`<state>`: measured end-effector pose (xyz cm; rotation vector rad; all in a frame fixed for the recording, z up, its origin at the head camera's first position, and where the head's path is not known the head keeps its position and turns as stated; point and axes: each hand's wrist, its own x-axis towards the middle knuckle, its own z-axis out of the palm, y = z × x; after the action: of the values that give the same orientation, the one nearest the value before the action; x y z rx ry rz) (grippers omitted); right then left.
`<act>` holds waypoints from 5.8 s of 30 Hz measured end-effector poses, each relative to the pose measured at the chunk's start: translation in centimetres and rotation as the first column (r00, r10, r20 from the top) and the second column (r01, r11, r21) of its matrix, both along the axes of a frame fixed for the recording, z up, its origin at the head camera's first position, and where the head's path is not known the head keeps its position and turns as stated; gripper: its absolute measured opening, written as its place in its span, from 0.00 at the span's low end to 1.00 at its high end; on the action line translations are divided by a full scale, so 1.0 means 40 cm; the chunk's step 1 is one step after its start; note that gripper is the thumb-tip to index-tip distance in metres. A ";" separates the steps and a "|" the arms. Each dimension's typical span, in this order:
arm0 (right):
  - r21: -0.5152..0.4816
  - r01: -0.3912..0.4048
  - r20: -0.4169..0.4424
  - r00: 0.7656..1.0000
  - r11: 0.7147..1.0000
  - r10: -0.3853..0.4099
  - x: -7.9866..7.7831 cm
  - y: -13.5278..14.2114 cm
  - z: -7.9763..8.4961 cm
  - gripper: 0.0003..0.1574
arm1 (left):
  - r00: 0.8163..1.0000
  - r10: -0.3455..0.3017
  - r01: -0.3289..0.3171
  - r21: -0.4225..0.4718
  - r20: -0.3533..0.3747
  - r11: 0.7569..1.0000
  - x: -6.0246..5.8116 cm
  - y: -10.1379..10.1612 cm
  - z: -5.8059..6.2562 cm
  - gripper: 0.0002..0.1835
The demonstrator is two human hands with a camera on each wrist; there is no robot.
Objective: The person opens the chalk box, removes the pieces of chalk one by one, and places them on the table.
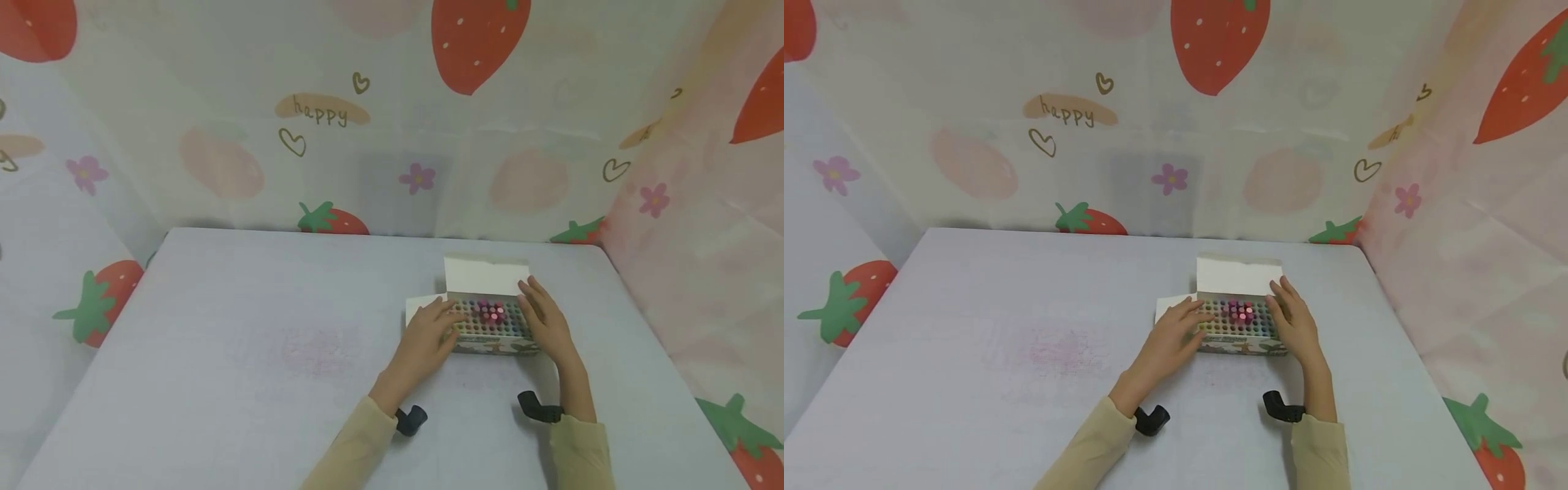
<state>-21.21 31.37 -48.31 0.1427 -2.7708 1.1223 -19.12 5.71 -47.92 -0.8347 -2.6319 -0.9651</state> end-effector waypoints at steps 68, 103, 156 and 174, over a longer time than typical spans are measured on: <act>-0.022 0.042 0.010 0.999 0.999 -0.042 -0.005 0.002 -0.009 0.31 | 0.990 0.080 -0.112 -0.295 -0.117 0.949 -0.128 0.185 0.055 0.12; -0.027 0.028 -0.008 1.000 0.999 -0.029 -0.004 0.006 -0.012 0.30 | 0.989 0.149 -0.149 0.139 0.012 0.979 -0.096 -0.018 0.127 0.13; -0.047 0.017 -0.009 1.000 0.999 -0.017 -0.003 0.006 -0.010 0.30 | 0.865 0.431 -0.362 -0.275 0.255 0.891 -0.125 -0.252 -0.052 0.13; -0.033 0.034 -0.025 0.999 0.999 -0.035 -0.001 0.005 -0.012 0.30 | 0.844 0.485 -0.438 -0.228 0.227 0.869 -0.130 -0.241 -0.079 0.15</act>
<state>-21.26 31.58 -48.80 0.1044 -2.7208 1.1488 -24.32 -3.92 -51.06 -0.0576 -2.9744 -0.7757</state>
